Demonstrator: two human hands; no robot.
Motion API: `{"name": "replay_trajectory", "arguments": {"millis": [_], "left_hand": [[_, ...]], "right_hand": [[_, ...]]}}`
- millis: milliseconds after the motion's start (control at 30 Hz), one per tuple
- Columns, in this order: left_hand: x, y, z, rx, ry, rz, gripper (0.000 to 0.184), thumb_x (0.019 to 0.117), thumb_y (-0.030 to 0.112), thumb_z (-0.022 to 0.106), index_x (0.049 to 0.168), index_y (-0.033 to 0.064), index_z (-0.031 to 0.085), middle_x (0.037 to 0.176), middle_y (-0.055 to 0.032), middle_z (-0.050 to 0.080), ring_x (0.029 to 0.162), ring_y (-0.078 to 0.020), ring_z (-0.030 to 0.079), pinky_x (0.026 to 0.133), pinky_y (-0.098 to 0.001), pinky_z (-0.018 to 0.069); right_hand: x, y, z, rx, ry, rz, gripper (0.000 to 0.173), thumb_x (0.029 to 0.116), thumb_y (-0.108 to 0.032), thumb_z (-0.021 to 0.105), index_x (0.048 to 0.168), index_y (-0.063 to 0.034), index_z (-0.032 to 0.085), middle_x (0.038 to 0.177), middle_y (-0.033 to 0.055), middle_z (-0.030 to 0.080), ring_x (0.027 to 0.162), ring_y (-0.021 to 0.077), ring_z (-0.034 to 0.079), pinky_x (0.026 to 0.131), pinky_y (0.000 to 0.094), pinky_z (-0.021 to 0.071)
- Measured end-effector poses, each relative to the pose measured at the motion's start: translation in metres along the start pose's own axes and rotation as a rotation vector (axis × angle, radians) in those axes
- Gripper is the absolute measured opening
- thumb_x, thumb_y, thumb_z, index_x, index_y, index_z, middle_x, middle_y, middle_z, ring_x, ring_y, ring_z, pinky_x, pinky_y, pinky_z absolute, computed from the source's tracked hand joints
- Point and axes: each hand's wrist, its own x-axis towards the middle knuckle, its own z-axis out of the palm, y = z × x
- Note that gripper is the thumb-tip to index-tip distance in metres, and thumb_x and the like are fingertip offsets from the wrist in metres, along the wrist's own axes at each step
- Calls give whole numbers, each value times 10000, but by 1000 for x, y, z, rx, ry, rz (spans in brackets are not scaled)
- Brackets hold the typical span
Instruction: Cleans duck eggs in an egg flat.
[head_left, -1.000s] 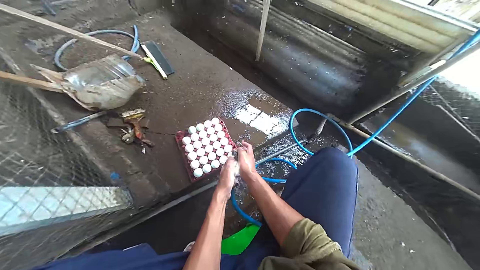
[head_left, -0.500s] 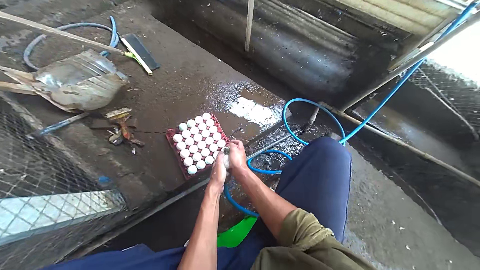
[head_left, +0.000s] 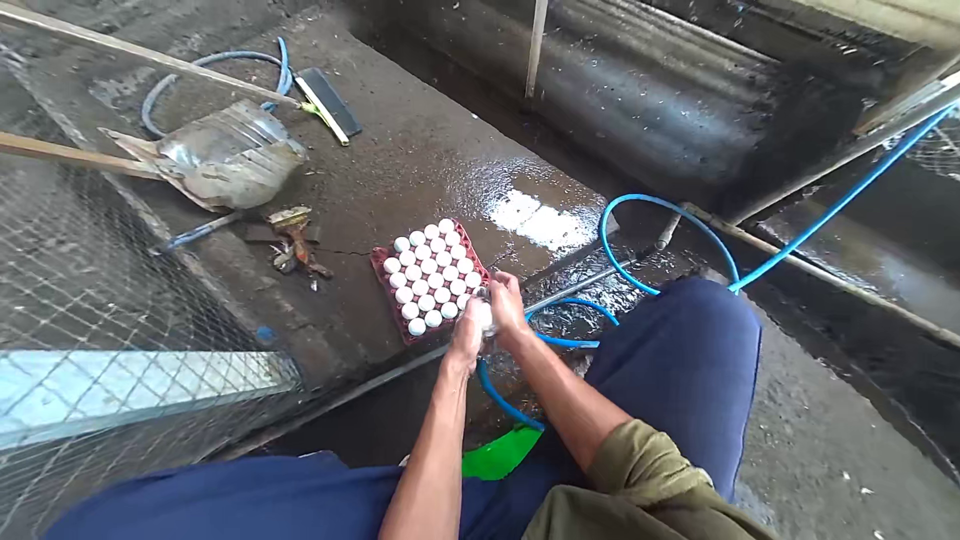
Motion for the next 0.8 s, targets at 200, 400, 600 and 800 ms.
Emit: {"name": "replay_trajectory", "arguments": {"millis": [200,400,600,800], "left_hand": [[1,8,0,62,27,150,447,1130,202,281,1460,-74,400,1513,-254,419,1347,-250,459,1119,-376,371],[13,-16,1,10,68,185,478,1105,267,262,1374,-27,525,1329,-195,568,1177,-212,568,977,-371,485],[7,-9,-2,-10,30,97,502,1119,298,215,1355,-7,537,1276,-167,588,1130,-195,574,955,-385,489],[3,-9,-4,-58,52,65,509,1135,306,215,1400,4,529,1317,-150,606,1169,-158,586,1001,-336,476]], "right_hand": [[-17,3,2,-53,-2,-166,440,1089,-208,320,1425,2,510,1364,200,593,1248,252,583,1043,438,480],[0,2,3,-49,45,-48,402,1089,-229,390,1407,-10,503,1299,227,603,1179,304,592,986,504,485],[0,1,5,-34,57,-80,402,1071,-189,427,1426,-14,500,1315,217,606,1194,287,595,1000,484,488],[-9,4,9,-98,26,-154,400,1050,-163,438,1402,-8,547,1308,217,626,1192,293,614,1003,491,502]]}}
